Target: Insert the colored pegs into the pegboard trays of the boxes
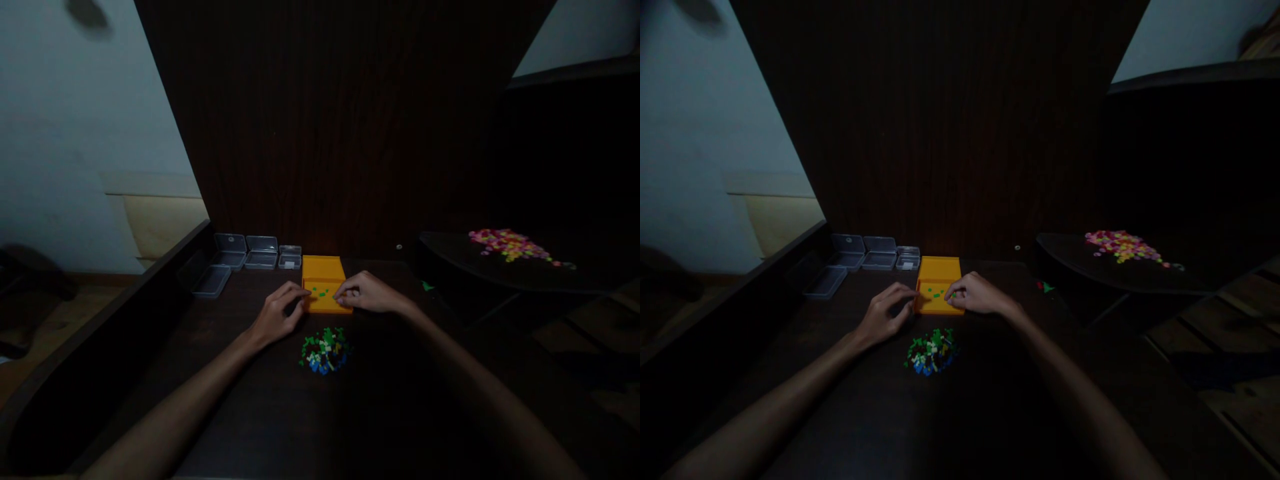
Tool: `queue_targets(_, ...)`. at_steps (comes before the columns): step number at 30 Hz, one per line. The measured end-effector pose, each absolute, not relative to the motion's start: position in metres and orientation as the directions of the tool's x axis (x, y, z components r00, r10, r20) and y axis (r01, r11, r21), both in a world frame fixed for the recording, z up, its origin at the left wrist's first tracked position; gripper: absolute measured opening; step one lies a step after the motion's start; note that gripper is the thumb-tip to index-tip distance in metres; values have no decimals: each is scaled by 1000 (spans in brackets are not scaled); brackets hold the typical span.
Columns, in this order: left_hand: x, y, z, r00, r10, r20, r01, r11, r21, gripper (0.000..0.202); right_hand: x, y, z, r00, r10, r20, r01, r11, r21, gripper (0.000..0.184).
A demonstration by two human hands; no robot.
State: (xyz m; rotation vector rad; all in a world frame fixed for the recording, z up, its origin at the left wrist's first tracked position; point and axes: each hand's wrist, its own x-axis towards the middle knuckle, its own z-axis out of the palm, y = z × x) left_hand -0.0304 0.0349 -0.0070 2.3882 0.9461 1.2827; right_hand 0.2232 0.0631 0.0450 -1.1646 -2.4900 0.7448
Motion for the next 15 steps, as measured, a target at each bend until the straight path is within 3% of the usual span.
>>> queue_targets(7, -33, 21, -6, 569, 656, 496, 397, -747, 534, 21, 232, 33, 26, -680, 730, -74, 624, 522, -582, 28)
queue_targets(15, -17, 13, -3, 642, 686, 343, 469, -705, 532, 31, 238, 21, 6, -660, 751, -27, 611, 515, -601, 29)
